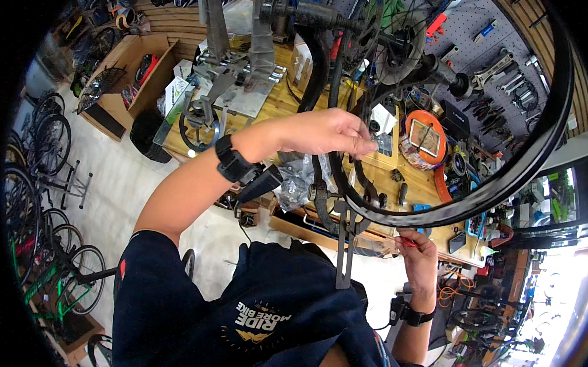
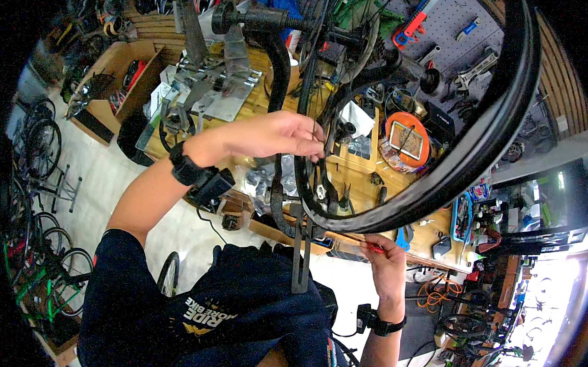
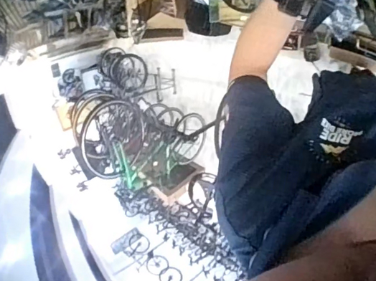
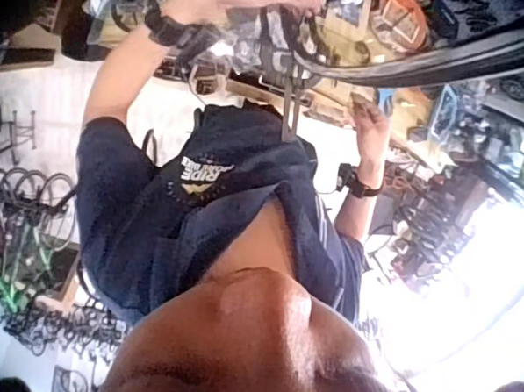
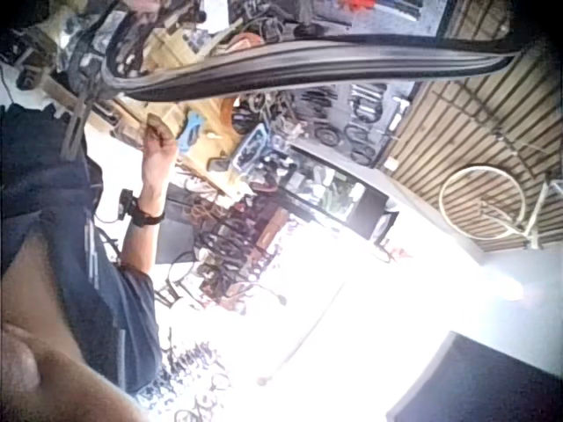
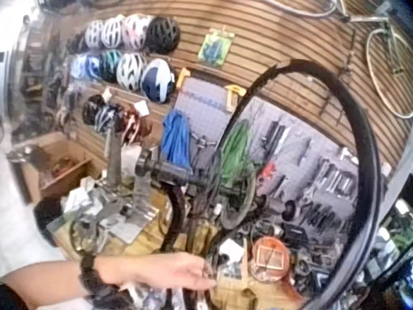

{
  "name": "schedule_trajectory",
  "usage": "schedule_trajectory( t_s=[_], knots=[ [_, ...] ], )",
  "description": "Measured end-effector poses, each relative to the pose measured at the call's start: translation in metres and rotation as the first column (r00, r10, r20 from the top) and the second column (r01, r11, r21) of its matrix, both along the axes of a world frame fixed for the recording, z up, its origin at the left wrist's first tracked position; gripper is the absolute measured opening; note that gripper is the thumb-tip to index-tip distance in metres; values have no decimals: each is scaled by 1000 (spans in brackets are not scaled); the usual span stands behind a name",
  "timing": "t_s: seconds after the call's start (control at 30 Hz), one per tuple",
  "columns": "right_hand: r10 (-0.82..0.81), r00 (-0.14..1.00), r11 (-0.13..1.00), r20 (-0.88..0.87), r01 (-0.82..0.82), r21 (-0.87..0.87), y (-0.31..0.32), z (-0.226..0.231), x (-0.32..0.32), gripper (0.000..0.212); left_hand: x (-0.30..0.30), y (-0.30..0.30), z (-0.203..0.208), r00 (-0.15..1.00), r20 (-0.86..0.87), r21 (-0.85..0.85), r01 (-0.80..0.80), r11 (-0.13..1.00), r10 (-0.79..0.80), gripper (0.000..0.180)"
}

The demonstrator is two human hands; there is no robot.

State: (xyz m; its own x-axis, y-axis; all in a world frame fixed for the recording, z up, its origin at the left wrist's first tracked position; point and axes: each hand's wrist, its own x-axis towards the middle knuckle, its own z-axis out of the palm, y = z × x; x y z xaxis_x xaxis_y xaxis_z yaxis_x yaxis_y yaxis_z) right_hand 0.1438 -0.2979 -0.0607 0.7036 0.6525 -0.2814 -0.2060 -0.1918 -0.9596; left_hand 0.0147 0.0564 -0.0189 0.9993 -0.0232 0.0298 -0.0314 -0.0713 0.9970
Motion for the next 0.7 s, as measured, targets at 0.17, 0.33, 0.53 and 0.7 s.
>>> schedule_trajectory(
  t_s=[0.17, 0.33, 0.53, 0.7],
  knots=[
    [27, 997, 996, -72, -21, 82, 0, -13, 4, 25, -18, -12, 67, 954, 288, -172, 139, 975, -85, 58],
    [68, 997, 990, -47, -62, 127, 5, -19, 2, 20, 8, -10, 96, 586, 810, 300, -374, 877, -27, 79],
    [14, 998, 995, -68, -7, 104, 5, -24, 1, 15, 2, 1, 145, 574, 816, 495, -633, 596, -68, 78],
    [-1, 995, 996, -99, 11, 93, 6, -30, 2, 15, -22, 16, 147, 581, 776, 547, -425, 721, -246, 72]
  ],
)
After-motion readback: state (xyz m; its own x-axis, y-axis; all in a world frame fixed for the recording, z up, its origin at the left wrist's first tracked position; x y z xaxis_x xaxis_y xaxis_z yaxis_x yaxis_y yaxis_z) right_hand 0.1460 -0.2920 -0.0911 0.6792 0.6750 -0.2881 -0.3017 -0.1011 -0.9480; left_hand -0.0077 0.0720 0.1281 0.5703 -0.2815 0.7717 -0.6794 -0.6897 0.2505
